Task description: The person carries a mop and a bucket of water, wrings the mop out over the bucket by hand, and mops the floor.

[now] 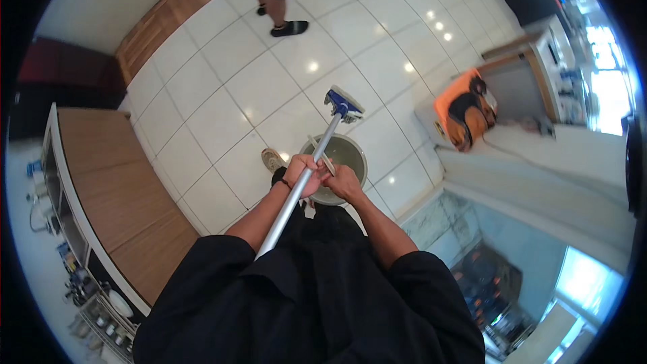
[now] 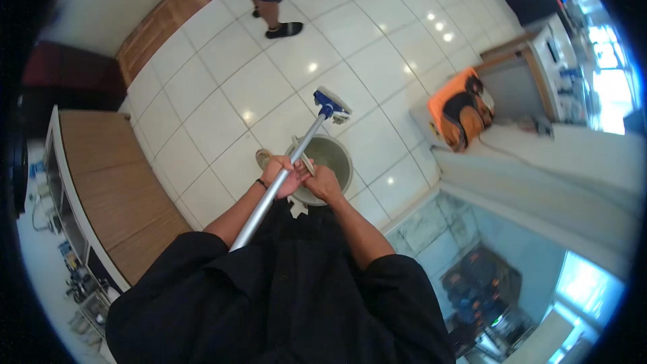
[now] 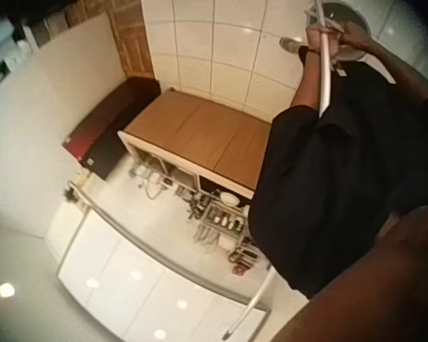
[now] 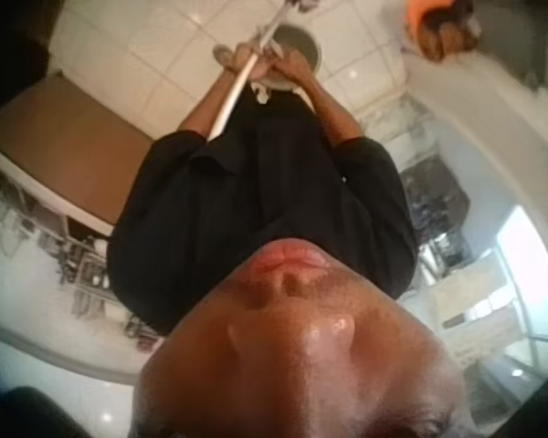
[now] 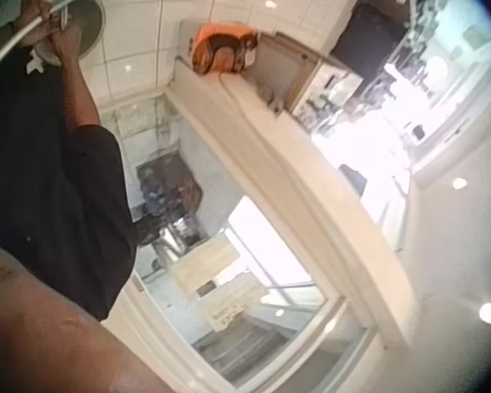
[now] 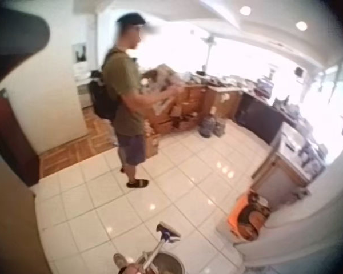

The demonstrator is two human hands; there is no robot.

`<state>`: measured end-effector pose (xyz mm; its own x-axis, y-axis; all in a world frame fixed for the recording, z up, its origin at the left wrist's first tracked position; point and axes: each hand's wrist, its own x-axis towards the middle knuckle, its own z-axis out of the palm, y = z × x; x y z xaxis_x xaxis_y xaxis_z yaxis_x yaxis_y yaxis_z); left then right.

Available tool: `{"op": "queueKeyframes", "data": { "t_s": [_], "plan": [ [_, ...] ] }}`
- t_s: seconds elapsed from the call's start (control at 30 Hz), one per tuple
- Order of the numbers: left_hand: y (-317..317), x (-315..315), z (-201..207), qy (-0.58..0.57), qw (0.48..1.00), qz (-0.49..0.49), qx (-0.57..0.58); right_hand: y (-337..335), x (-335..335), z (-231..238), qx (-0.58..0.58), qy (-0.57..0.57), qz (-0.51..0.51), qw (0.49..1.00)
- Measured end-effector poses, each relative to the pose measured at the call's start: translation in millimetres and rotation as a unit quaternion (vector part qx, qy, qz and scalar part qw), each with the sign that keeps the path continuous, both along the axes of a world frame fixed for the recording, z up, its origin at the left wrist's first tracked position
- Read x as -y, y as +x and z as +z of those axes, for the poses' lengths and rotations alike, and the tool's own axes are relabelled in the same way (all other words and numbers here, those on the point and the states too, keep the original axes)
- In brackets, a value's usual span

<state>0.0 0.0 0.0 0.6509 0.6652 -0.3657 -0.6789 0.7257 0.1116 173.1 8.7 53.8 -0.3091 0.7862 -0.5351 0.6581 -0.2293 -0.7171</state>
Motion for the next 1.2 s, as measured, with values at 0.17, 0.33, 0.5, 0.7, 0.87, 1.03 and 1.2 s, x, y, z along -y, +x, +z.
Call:
{"op": "queueKeyframes", "data": {
  "t_s": [0.17,0.33,0.5,0.7,0.87,1.03,1.2],
  "plan": [
    [-105.2,-15.5,53.2,-0.151,0.976,0.075,-0.138,-80.9,-50.1,-13.6,0.099,0.051,0.102,0.989],
    [-226.3,0.8,41.7,-0.172,0.969,0.167,-0.065,-171.2,-101.3,-32.0,0.140,0.048,0.186,0.971],
    [-330.8,-0.5,48.4,-0.224,0.937,0.260,-0.071,-271.5,-169.9,-11.3,0.143,0.021,0.185,0.972],
    [-430.9,-16.0,72.2,-0.253,0.893,0.358,-0.099,-389.8,-259.5,-0.9,0.073,-0.017,0.152,0.986],
    [-501.9,-50.2,90.3,-0.274,0.860,0.413,-0.123,-493.3,-347.9,-2.6,0.024,-0.056,0.085,0.995],
    [-568.1,-91.9,92.3,-0.273,0.852,0.437,-0.095,-591.0,-437.7,-16.3,-0.014,-0.068,0.045,0.997],
    [-637.9,-163.0,106.7,-0.307,0.841,0.429,-0.126,-683.0,-538.1,-5.1,-0.017,-0.080,0.032,0.996]
  ]
}}
